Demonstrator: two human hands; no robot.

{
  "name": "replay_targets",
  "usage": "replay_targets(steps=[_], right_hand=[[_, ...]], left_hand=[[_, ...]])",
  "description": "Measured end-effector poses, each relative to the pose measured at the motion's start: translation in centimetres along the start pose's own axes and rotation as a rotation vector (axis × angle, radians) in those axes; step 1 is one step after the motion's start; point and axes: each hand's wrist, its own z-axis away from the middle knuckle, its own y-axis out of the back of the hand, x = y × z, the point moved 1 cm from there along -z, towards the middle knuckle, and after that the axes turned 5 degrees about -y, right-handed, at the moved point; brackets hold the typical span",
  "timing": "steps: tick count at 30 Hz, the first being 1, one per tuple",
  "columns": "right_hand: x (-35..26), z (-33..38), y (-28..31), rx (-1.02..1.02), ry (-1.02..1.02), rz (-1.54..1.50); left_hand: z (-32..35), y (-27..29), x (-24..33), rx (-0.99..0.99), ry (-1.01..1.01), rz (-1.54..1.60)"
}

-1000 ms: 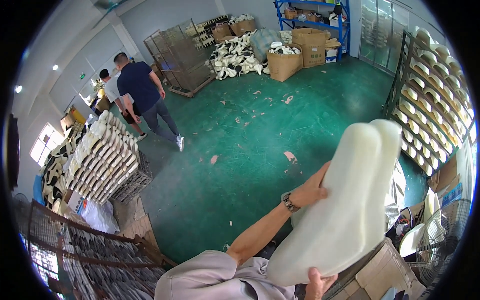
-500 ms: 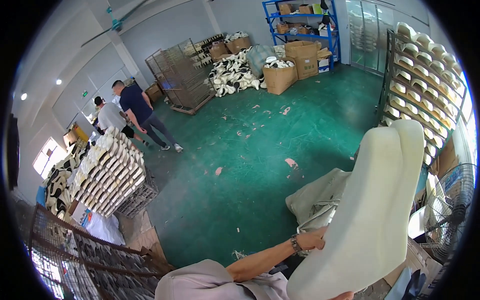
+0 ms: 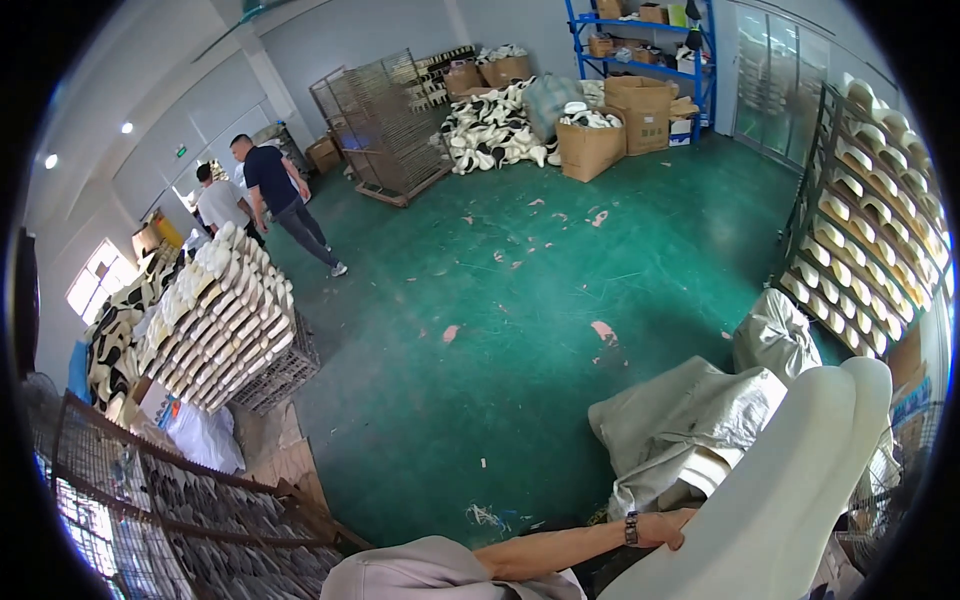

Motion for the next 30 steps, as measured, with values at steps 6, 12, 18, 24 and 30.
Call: replay_targets(steps=[6, 12, 18, 24, 30], right_hand=[[0.1, 0.2, -3.3, -0.115, 0.02, 0.024], [0.0, 1.0, -2.9, -0.193, 0.065, 0.016], [0.9, 4.0, 1.0, -0.278, 0.082, -0.012], [1.8, 7.0, 5.7, -0.309, 0.113, -0.052], [2.0, 10.0, 8.5, -0.361, 0.167, -0.091]], left_hand=[[2.9, 3.2, 0.5, 0.038, -0.073, 0.092], [3.8, 2.7, -0.2, 0.022, -0.077, 0.098], [4.6, 2.3, -7.5, 0.041, -0.046, 0.101], [5.5, -9.4, -8.2, 0.074, 0.019, 0.047], [6.5, -11.4, -14.2, -0.051, 0.092, -0.376]])
